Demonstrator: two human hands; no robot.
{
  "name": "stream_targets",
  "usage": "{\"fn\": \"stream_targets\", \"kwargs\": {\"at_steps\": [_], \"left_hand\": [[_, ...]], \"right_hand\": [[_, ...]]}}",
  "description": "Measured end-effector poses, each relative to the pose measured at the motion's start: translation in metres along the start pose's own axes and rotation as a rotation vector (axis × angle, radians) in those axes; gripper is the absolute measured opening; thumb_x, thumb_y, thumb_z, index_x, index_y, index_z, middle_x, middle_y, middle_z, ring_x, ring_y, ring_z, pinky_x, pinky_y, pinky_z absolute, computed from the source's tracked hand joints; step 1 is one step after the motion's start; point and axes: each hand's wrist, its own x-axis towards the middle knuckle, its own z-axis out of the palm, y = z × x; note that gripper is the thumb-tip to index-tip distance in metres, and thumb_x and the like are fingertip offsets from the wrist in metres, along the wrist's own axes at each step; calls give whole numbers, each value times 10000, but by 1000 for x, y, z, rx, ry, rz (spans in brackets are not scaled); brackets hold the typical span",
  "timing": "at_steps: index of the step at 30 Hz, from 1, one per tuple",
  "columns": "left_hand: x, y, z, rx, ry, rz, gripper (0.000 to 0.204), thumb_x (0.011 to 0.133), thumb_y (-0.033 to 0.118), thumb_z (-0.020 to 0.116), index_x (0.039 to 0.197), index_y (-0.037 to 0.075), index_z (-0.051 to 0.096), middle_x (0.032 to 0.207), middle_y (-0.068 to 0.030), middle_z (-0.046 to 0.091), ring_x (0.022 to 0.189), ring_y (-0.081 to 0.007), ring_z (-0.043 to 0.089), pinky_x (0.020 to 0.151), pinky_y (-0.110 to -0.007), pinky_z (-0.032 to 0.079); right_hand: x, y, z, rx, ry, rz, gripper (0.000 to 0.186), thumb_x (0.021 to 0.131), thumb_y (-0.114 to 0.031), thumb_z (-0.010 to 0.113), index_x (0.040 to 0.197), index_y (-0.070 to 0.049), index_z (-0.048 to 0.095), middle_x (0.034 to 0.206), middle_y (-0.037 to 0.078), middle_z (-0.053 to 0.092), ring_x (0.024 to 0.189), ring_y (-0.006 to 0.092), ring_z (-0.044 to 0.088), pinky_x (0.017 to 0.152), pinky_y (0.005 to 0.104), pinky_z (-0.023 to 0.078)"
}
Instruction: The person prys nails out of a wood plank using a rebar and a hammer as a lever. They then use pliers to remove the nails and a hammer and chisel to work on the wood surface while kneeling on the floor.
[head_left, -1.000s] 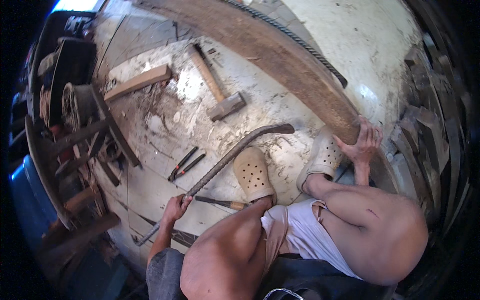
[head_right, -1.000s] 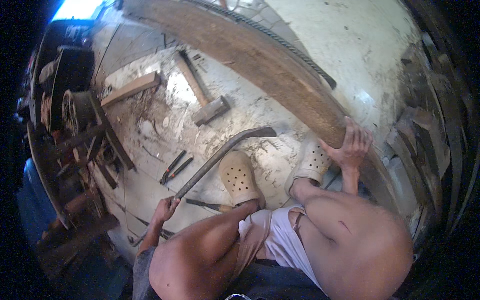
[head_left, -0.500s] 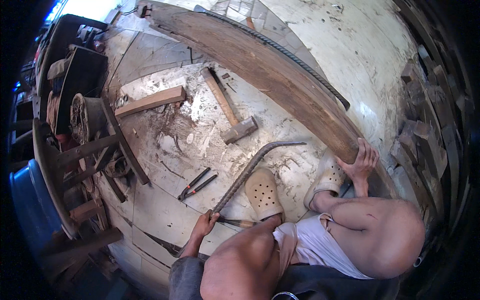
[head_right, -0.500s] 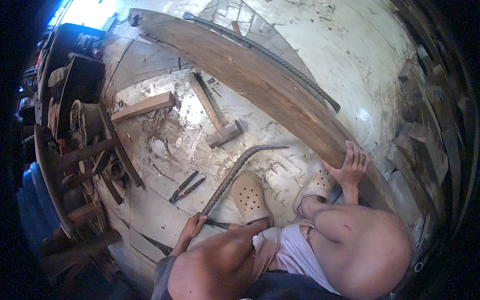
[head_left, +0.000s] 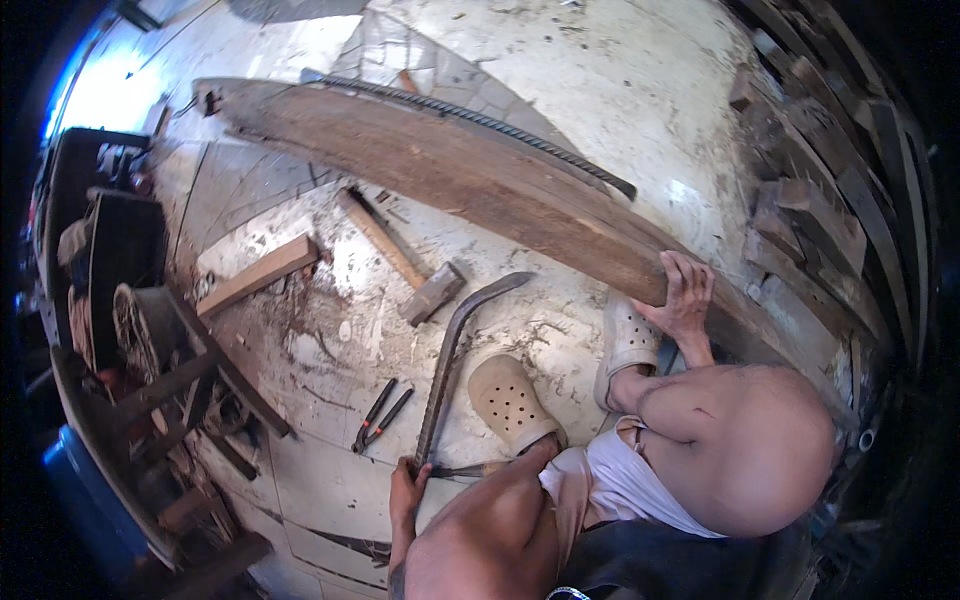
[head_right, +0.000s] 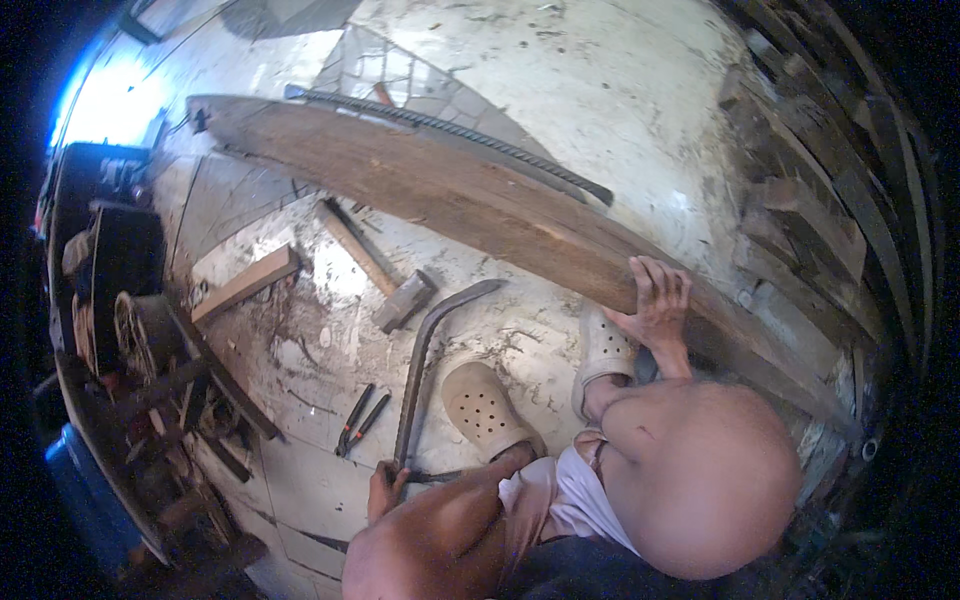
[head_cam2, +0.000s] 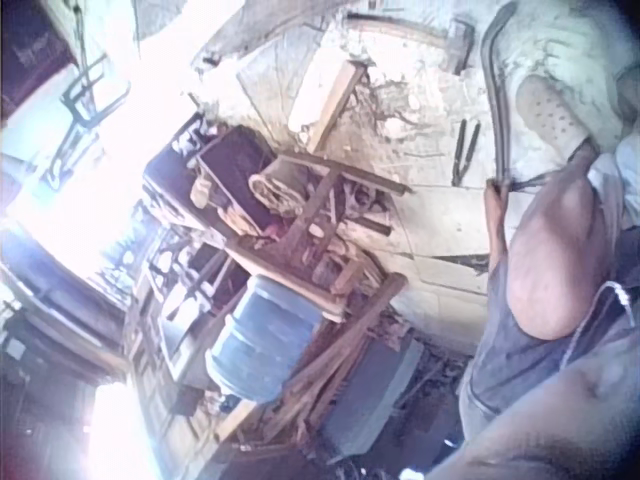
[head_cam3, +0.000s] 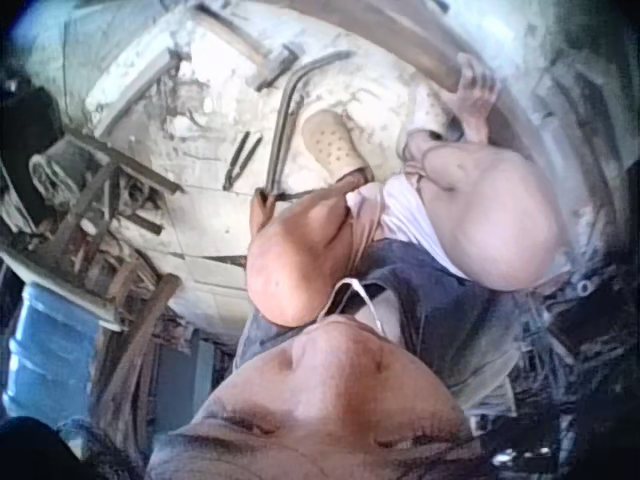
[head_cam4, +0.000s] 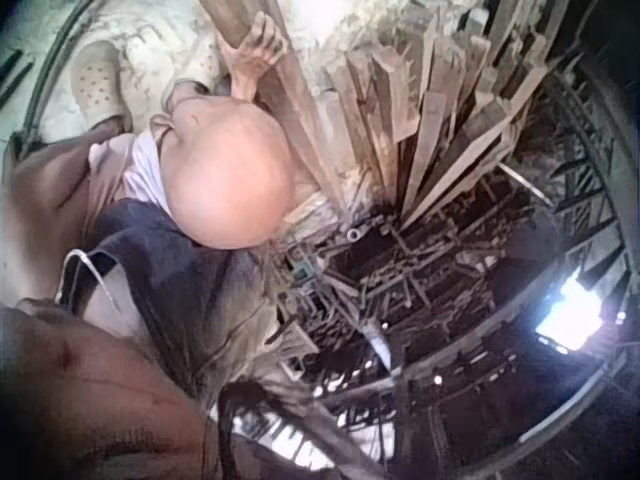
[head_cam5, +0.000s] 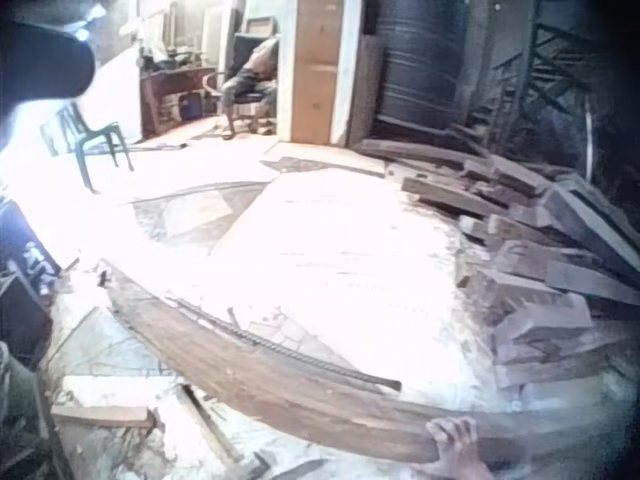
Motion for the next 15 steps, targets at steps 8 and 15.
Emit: {"fn": "stream_targets", "kwargs": {"at_steps": [8,15], "left_hand": [[-9,-10,-75,-358,77,117,400,950,347,540,1137,-6,514,1122,-154,596,975,-271,621,830,-397,496],[133,205,-65,-1072,177,288,507,1004,411,365,1207,-43,468,1186,-189,556,1156,-274,527,996,-402,413]], "right_hand": [[-14,9,10,-22,-80,44,1041,507,-566,798,1371,-161,383,1280,56,471,1173,248,456,944,479,351],[-34,15,4,-53,-103,54,1038,548,-596,774,1395,-153,367,1312,59,448,1173,252,460,942,479,398]]}}
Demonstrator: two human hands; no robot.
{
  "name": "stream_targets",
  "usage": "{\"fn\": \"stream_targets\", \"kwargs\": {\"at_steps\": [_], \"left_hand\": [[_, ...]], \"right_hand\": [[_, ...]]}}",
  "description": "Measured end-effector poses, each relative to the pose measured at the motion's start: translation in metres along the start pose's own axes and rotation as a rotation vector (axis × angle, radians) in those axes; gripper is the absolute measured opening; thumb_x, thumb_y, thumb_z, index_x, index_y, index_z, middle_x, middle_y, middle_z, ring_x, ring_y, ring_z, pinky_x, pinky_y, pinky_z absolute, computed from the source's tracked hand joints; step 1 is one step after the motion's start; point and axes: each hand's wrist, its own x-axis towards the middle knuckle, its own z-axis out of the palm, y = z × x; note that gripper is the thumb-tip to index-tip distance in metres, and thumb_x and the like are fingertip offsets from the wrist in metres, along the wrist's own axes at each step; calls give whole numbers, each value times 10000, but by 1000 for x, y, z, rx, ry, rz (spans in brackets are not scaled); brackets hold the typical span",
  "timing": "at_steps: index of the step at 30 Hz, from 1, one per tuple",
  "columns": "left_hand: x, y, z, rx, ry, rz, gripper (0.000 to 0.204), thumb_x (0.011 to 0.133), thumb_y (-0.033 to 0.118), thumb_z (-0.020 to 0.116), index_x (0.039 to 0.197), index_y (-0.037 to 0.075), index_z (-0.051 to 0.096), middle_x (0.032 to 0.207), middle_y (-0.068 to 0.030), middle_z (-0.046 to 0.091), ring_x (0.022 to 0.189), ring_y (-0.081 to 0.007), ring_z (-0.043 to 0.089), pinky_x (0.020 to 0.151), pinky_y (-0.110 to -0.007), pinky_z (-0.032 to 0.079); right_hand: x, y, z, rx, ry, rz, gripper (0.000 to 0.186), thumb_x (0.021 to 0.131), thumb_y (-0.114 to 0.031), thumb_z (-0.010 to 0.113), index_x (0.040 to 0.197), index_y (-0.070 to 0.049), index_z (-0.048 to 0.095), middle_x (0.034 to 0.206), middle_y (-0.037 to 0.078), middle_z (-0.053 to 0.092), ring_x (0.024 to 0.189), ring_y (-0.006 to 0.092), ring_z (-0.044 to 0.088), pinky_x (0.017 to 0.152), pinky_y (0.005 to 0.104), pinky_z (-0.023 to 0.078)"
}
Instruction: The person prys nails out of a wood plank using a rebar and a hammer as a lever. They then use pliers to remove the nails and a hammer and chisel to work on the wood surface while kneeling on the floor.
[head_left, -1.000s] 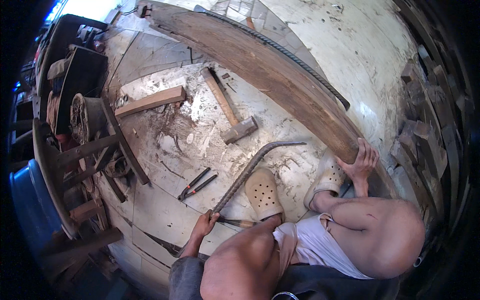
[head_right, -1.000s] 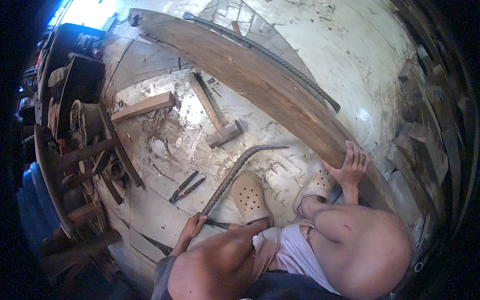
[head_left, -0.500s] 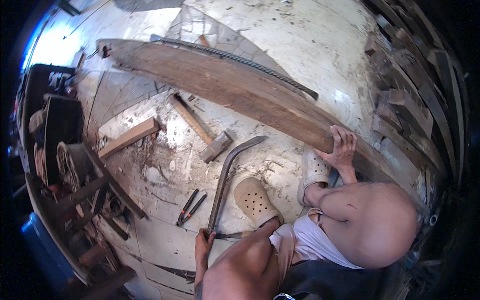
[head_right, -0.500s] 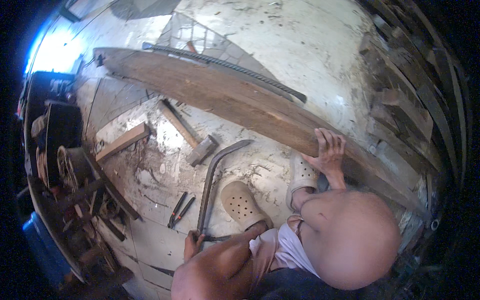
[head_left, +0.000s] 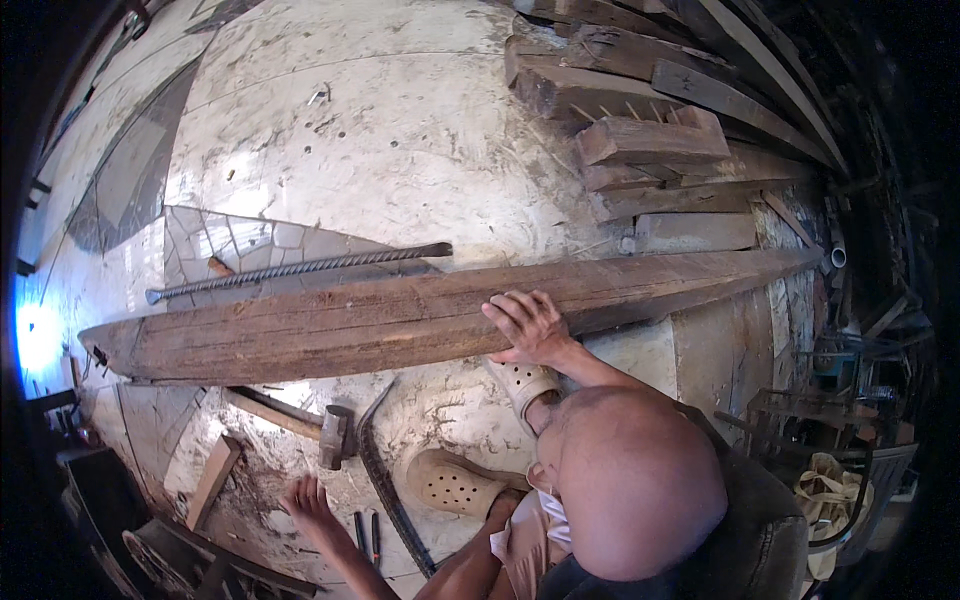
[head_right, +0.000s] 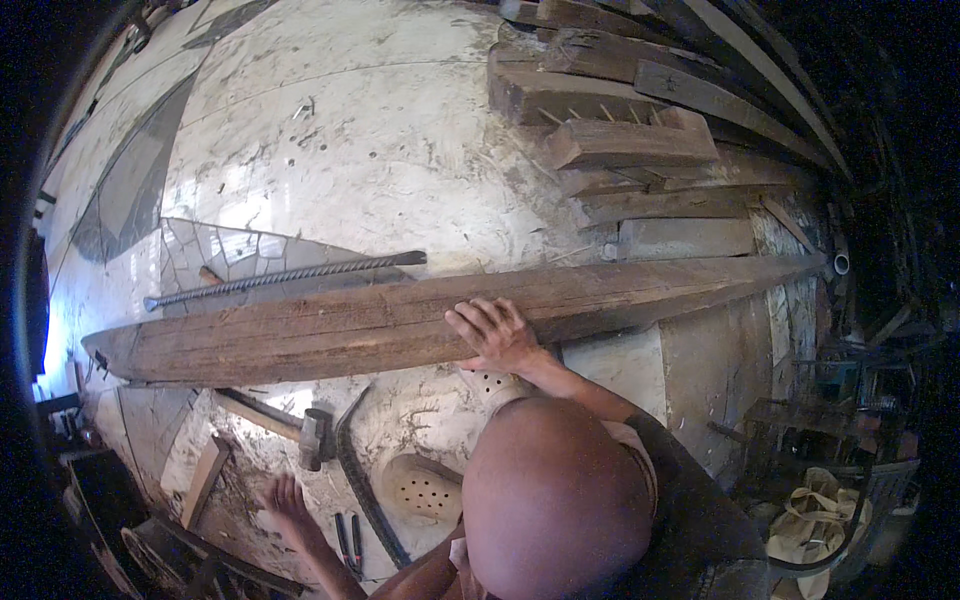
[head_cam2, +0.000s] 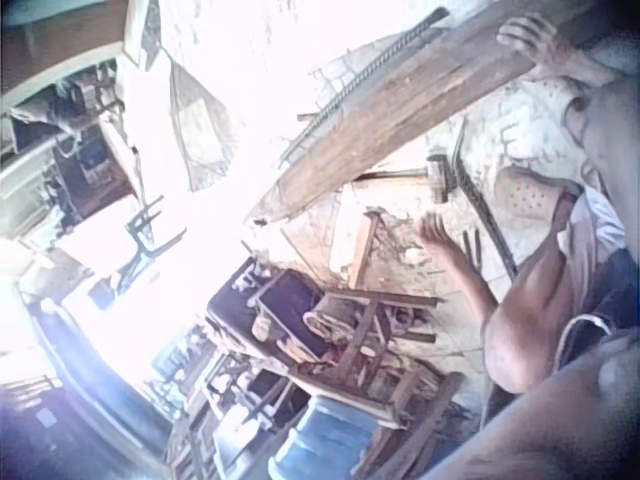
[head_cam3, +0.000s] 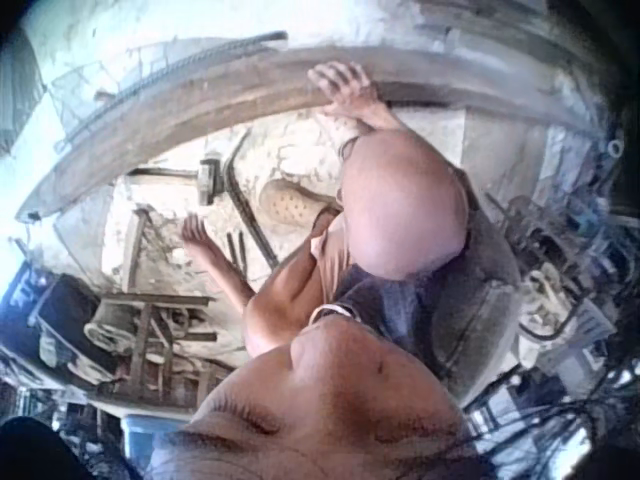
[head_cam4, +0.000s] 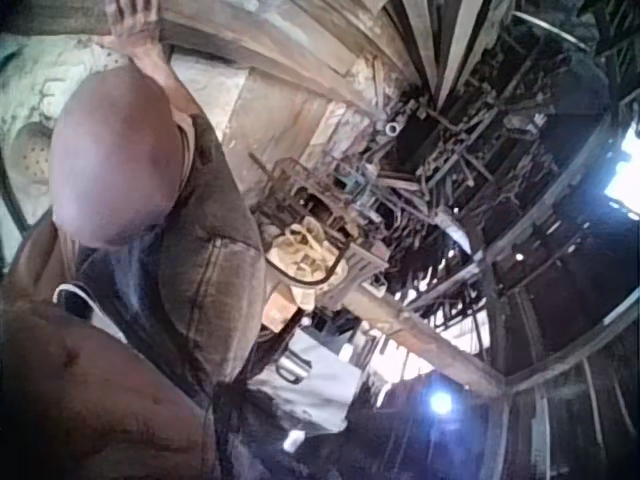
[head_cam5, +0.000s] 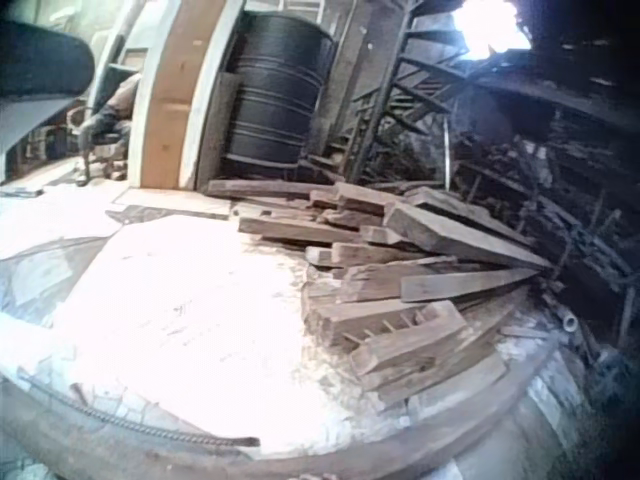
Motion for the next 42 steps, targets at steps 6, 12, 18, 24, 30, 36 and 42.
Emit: {"fn": "stream_targets", "kwargs": {"at_steps": [6,12,18,24,30,36,42], "left_hand": [[37,17,124,760,-399,476,332,980,283,465,1142,1,532,1069,-147,605,1021,-265,579,909,-376,442],[18,-47,147,1435,-624,752,593,869,366,607,1254,-56,449,1203,-274,494,1075,-433,497,898,-484,421],[8,-74,152,1401,-540,554,460,851,321,612,1141,-22,509,1047,-188,569,1003,-352,538,889,-447,415],[-9,-58,128,1257,-484,708,455,834,361,641,1084,-7,544,1003,-182,571,967,-335,552,879,-438,430],[54,2,68,1372,-287,817,528,880,465,561,1122,-5,572,1191,-190,545,1164,-349,489,1047,-466,331],[67,-4,34,1583,-453,748,655,864,535,545,1202,-26,540,1253,-191,525,1236,-332,447,1073,-482,280],[18,-27,-28,1600,-438,686,584,799,416,674,1179,-1,523,1230,-208,511,1198,-383,446,1020,-517,294]], "right_hand": [[9,-8,11,28,29,6,1053,548,-596,774,1405,-144,363,1355,66,442,1178,252,467,916,459,431],[19,-13,9,-22,43,-28,980,511,-571,772,1339,-149,460,1307,43,506,1130,234,502,884,427,431],[10,-7,9,-79,5,-9,1080,435,-583,787,1367,-178,420,1364,-7,470,1162,230,482,909,439,395],[17,-27,13,-40,176,-19,972,507,-425,839,1337,-131,428,1290,41,520,1123,265,520,908,439,432],[17,-36,14,-37,182,-27,952,523,-437,835,1330,-132,432,1287,44,517,1124,273,518,890,443,443],[8,-17,15,-54,98,1,1013,499,-510,823,1359,-160,417,1343,30,474,1179,251,467,892,445,418],[9,-19,16,-29,-41,-9,1043,515,-555,784,1391,-146,392,1398,37,413,1204,245,432,924,453,393]]}}
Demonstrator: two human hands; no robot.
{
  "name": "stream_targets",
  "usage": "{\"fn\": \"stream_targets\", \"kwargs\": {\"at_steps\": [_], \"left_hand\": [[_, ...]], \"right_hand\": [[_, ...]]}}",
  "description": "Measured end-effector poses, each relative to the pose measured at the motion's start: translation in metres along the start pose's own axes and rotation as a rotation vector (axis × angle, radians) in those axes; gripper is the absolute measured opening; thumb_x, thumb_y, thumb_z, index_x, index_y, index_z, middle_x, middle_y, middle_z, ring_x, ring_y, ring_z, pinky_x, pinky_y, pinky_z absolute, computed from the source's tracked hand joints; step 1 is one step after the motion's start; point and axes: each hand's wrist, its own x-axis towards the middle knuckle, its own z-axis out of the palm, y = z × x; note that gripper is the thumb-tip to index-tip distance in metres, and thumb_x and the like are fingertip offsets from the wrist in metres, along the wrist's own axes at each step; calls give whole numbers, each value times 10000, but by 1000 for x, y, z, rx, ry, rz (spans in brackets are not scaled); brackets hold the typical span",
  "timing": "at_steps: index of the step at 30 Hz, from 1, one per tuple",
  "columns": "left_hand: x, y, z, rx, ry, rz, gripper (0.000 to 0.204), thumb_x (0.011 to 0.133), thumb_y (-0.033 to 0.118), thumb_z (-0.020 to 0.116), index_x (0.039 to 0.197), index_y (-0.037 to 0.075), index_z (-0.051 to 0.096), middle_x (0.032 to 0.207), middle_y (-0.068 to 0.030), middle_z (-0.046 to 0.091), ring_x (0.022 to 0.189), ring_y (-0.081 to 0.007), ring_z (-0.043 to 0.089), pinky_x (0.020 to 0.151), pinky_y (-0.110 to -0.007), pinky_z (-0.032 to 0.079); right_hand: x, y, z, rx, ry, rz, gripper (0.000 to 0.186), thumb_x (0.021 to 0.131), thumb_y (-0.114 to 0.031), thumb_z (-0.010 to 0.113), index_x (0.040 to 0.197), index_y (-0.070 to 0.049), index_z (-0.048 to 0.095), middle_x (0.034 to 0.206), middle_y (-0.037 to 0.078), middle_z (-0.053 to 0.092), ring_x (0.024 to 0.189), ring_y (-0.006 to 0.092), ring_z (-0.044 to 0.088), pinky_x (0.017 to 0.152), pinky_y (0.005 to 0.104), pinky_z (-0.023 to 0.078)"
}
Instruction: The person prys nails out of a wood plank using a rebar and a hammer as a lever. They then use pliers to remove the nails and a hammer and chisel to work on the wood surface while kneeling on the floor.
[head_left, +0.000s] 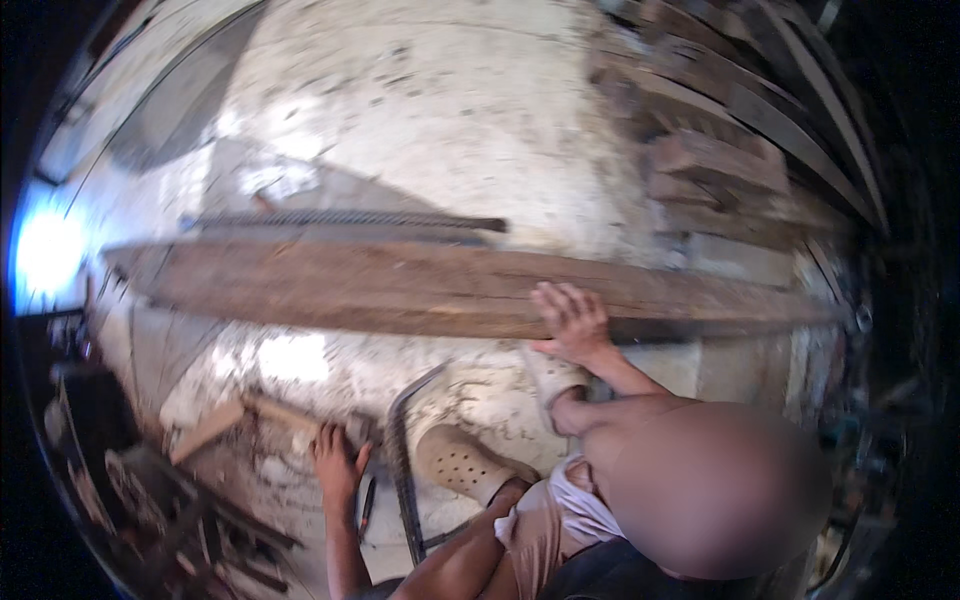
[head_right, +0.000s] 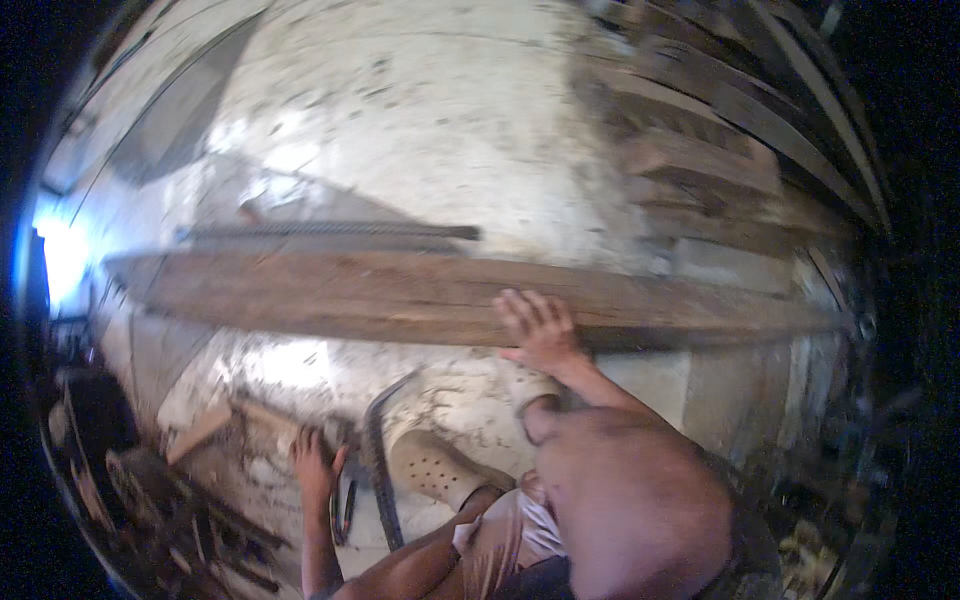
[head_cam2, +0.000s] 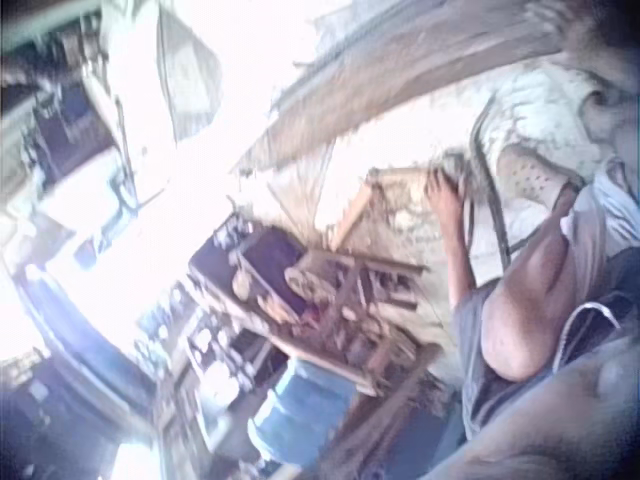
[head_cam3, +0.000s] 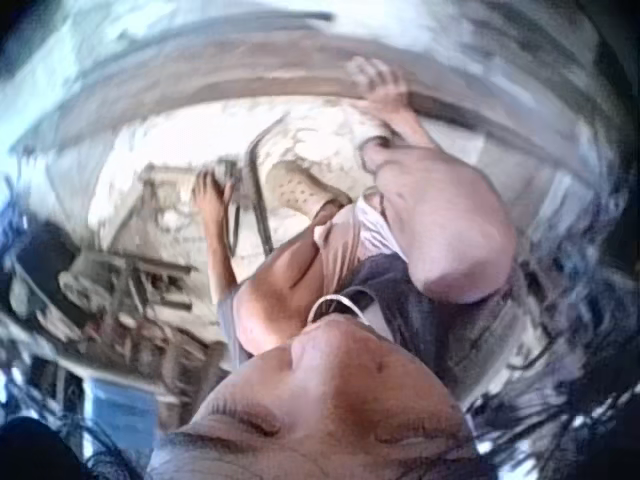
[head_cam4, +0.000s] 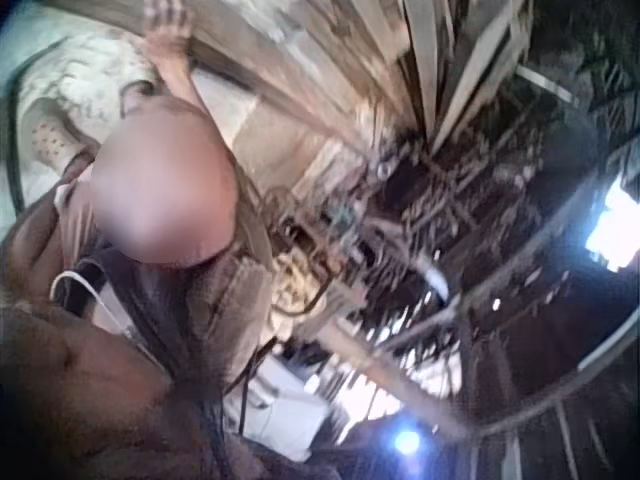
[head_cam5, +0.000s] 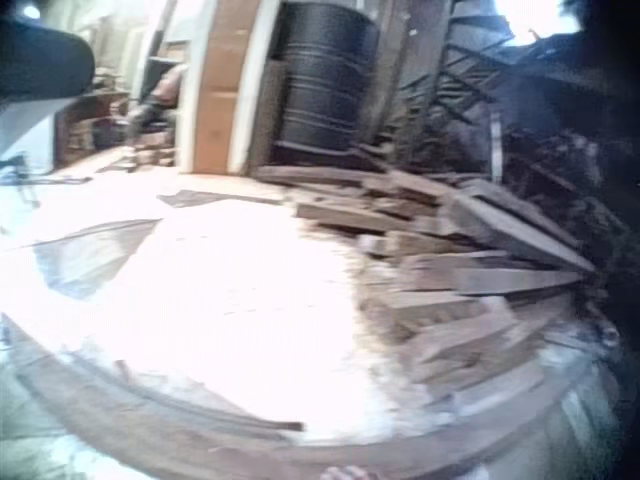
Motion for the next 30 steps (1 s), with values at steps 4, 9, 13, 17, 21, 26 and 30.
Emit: {"fn": "stream_targets", "kwargs": {"at_steps": [4,9,13,17,21,26,30], "left_hand": [[-2,22,-23,-57,-26,-84,586,868,482,564,1214,14,492,1238,-199,500,1188,-369,451,1010,-504,303],[81,24,-15,-1393,336,-523,651,971,541,340,1320,-5,404,1325,-183,455,1249,-303,430,1043,-426,324],[176,36,-12,-2121,613,-723,818,939,611,336,1390,-70,285,1417,-225,336,1319,-300,354,1126,-429,259],[201,55,6,-2279,590,-633,911,859,669,463,1451,24,211,1465,-206,248,1353,-321,264,1123,-458,255],[200,107,-28,-2226,488,-670,946,805,672,557,1487,148,162,1522,-152,142,1383,-323,198,1108,-542,231],[202,131,-57,-2023,347,-703,1120,687,707,662,1495,153,119,1528,-168,118,1395,-333,159,1105,-558,232],[207,101,-38,-2059,192,-479,948,723,624,698,1426,129,300,1437,-135,341,1311,-300,344,1069,-508,324]], "right_hand": [[-6,6,-3,67,51,4,1041,519,-550,786,1387,-133,391,1387,59,415,1200,254,429,942,458,390],[1,-4,-30,117,-40,111,864,670,-564,727,1336,-98,434,1277,102,475,1153,290,458,970,478,353],[32,-8,-53,293,-53,220,743,775,-599,623,1257,-52,478,1211,131,491,1122,310,470,989,508,321],[70,5,-40,435,-150,322,664,890,-579,470,1201,7,498,1198,179,504,1145,341,476,991,508,340],[98,27,-18,467,-380,372,748,923,-611,359,1236,55,491,1275,251,467,1224,380,435,1030,487,341],[116,37,-11,729,-758,493,920,846,-729,381,1240,94,490,1119,278,586,1111,414,544,956,503,426],[117,29,-11,674,-725,488,953,799,-770,408,1171,96,549,1035,269,632,1023,394,604,915,482,460]]}}
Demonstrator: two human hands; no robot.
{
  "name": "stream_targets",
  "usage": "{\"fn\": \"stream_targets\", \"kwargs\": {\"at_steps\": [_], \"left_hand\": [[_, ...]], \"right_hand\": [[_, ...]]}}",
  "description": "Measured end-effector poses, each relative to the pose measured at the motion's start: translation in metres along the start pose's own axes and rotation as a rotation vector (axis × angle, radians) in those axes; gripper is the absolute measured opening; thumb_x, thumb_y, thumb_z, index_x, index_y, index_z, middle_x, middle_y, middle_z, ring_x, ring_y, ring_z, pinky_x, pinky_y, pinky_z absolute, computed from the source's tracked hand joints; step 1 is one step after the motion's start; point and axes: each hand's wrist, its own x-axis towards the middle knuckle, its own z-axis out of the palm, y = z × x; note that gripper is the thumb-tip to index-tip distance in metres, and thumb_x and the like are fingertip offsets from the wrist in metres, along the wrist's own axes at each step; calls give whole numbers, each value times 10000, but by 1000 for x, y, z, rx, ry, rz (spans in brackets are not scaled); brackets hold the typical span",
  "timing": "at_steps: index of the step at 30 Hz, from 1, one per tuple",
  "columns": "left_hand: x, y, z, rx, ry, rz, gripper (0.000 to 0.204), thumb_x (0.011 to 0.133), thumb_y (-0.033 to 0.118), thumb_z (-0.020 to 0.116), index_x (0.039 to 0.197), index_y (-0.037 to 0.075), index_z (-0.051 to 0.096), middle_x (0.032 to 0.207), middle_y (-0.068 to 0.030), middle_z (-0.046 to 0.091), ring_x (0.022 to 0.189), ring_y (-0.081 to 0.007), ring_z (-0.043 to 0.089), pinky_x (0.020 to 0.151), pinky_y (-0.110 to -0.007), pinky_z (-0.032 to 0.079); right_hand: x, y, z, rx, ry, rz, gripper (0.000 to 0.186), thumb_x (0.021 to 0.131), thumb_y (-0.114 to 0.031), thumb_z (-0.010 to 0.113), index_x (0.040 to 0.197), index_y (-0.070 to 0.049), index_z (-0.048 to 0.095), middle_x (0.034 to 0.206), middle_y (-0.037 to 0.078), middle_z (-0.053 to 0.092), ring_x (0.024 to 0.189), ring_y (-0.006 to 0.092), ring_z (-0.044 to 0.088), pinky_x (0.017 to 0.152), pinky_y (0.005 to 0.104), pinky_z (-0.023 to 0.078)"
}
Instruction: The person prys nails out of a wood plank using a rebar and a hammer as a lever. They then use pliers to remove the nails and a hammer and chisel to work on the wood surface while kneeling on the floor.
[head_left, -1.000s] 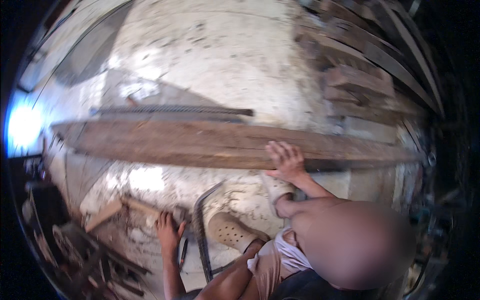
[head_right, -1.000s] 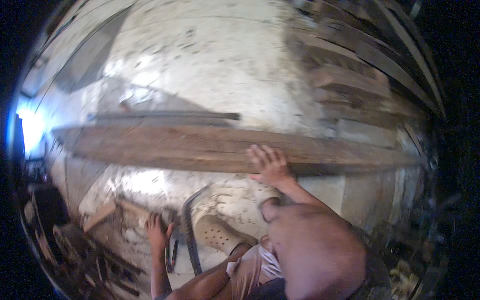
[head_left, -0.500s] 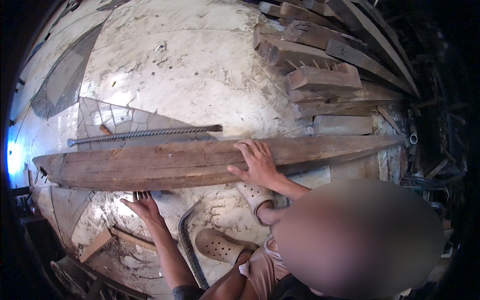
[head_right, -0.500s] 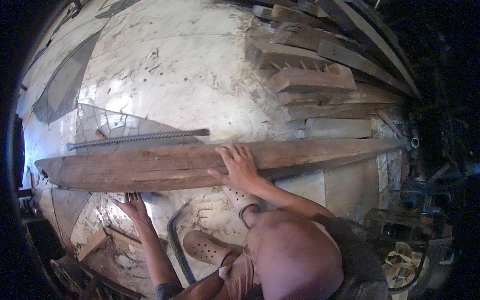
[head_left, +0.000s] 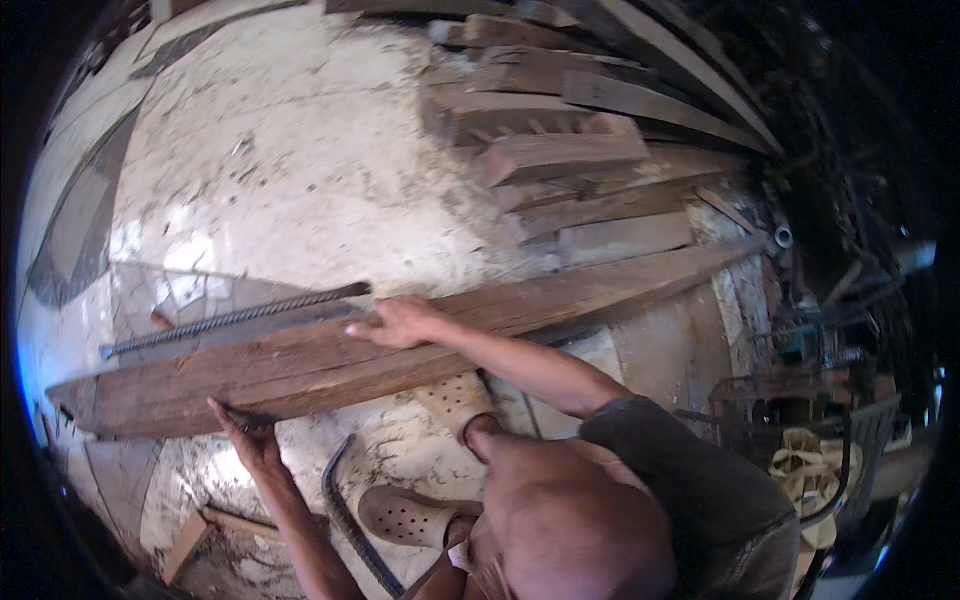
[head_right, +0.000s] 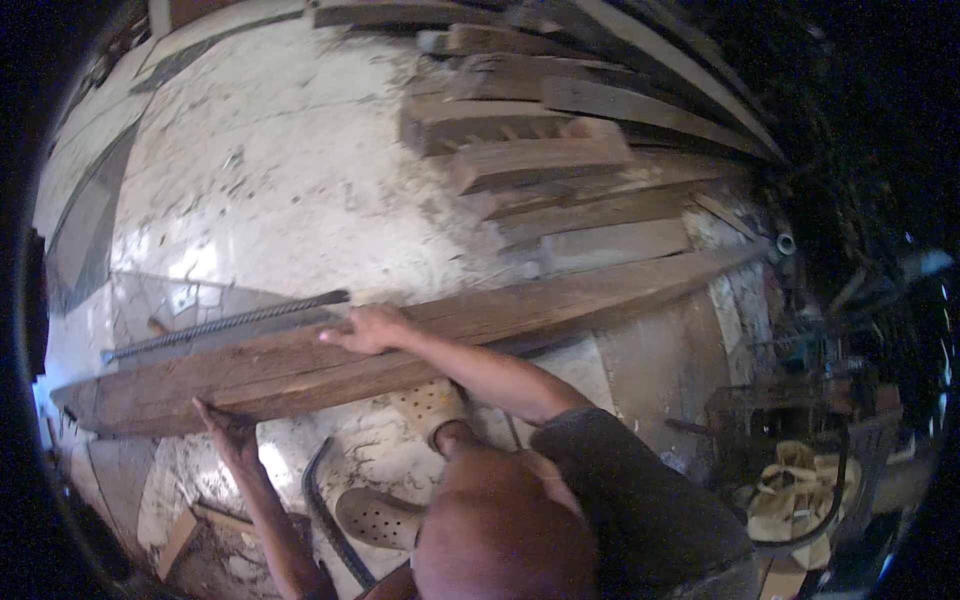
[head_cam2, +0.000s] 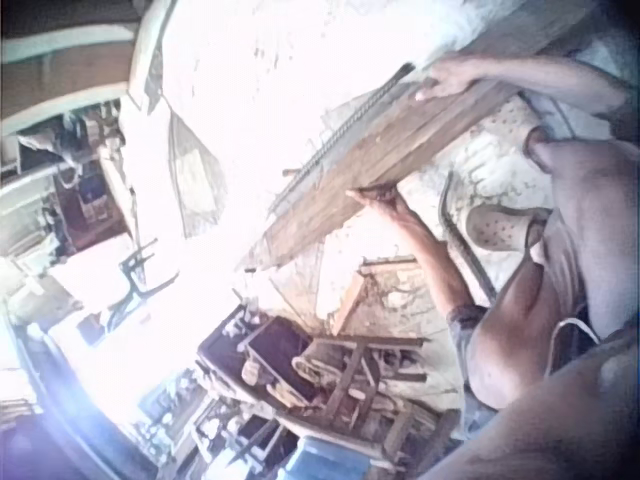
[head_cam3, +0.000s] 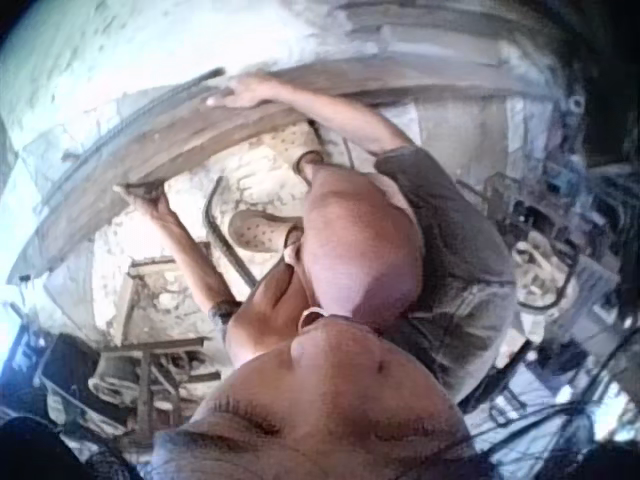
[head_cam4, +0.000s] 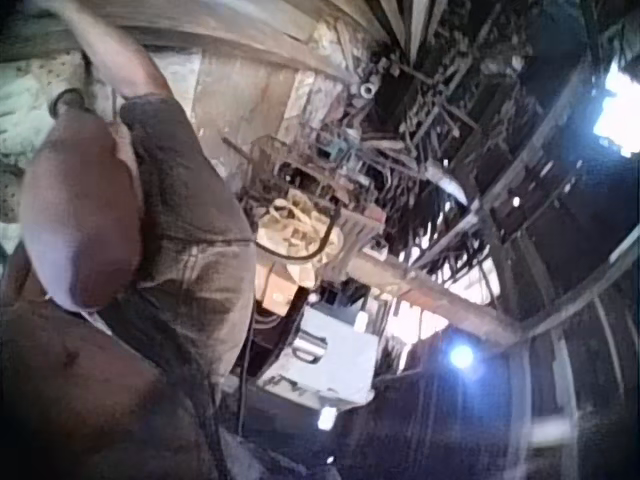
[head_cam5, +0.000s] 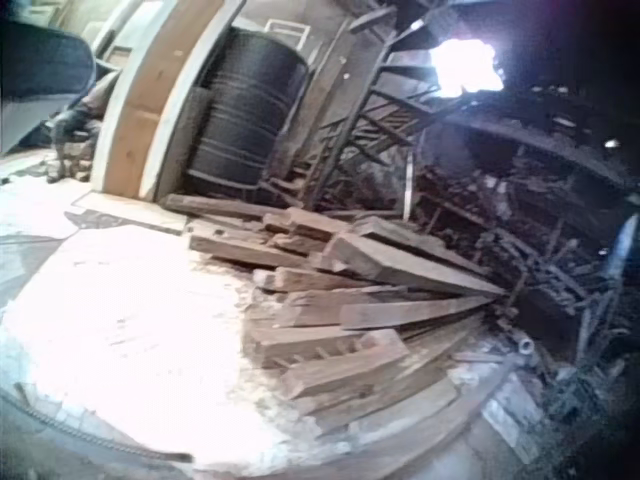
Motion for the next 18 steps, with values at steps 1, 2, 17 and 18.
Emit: {"fn": "stream_targets", "kwargs": {"at_steps": [1,2,17,18], "left_hand": [[8,-3,-10,-56,30,-7,877,741,598,698,1399,138,346,1418,-117,376,1296,-288,365,1059,-501,338],[11,-2,-17,-109,67,-3,806,759,571,697,1371,146,391,1398,-98,411,1281,-275,387,1050,-493,352],[-66,-13,-64,-178,57,30,801,768,565,652,1384,133,376,1407,-119,394,1269,-306,391,1036,-514,346],[-67,-14,-70,-172,24,30,809,764,568,654,1385,133,375,1405,-119,394,1266,-306,392,1034,-514,346]], "right_hand": [[4,-1,6,-7,27,-2,943,796,-766,419,1152,96,562,1033,269,634,1022,385,607,910,474,464],[4,-1,11,-12,50,-18,934,793,-762,429,1134,95,576,1031,269,635,1020,376,611,906,466,468],[-74,-8,51,-30,156,-184,896,755,-768,485,940,102,592,861,273,630,886,403,628,824,505,479],[-75,-8,50,-33,160,-172,892,757,-761,491,965,101,580,893,276,622,910,404,618,842,502,472]]}}
